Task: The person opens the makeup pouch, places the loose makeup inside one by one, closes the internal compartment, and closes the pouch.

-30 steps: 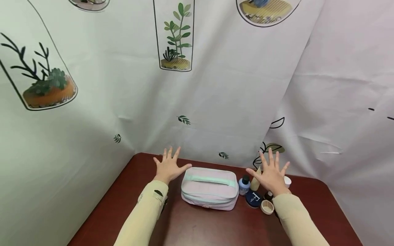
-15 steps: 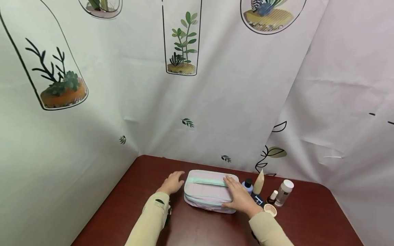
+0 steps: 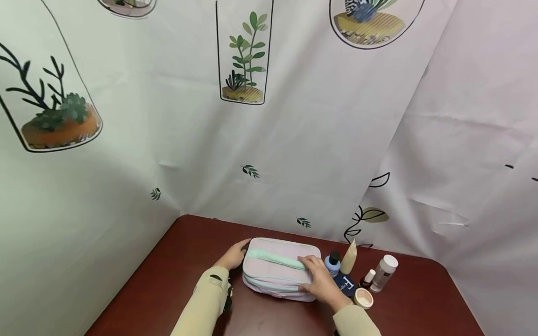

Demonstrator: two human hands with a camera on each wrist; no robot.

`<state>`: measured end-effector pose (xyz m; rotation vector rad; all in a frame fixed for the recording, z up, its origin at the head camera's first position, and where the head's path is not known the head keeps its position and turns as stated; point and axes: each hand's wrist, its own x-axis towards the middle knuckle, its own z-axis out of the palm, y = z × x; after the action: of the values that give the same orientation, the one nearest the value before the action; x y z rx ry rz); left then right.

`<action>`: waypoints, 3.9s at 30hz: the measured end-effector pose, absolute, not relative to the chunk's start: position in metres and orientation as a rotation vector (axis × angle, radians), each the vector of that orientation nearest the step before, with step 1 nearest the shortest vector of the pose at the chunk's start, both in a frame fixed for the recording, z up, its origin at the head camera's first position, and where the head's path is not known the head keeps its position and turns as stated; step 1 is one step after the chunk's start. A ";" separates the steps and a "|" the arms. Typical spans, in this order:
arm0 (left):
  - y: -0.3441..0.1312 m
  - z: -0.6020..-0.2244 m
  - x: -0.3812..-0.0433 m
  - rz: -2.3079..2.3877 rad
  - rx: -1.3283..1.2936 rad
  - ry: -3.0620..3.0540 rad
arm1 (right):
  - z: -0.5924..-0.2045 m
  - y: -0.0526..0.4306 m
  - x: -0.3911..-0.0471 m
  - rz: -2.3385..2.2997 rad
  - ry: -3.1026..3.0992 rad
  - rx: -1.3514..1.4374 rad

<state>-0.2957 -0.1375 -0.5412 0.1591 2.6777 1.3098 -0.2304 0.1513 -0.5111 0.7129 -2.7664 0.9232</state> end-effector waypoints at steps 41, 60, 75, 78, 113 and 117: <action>-0.130 -0.558 -0.304 1.364 0.155 2.758 | -0.520 0.150 -0.225 0.923 -2.654 0.614; -0.137 -0.542 -0.296 0.968 0.188 3.016 | -0.515 0.145 -0.225 0.709 -2.622 0.506; -0.155 -0.544 -0.289 1.146 0.370 2.878 | -0.515 0.139 -0.229 0.636 -2.629 0.444; -0.162 -0.545 -0.288 1.218 0.431 2.805 | -0.516 0.137 -0.229 0.624 -2.646 0.442; -0.164 -0.527 -0.247 1.441 0.602 2.349 | -0.524 0.122 -0.229 0.624 -2.639 0.417; -0.150 -0.529 -0.240 1.492 0.582 2.330 | -0.528 0.121 -0.227 0.634 -2.650 0.427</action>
<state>-0.2396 -0.1501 -0.5295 0.5824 2.3299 1.4923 -0.2270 0.1209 -0.5279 0.4266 -2.6496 0.6344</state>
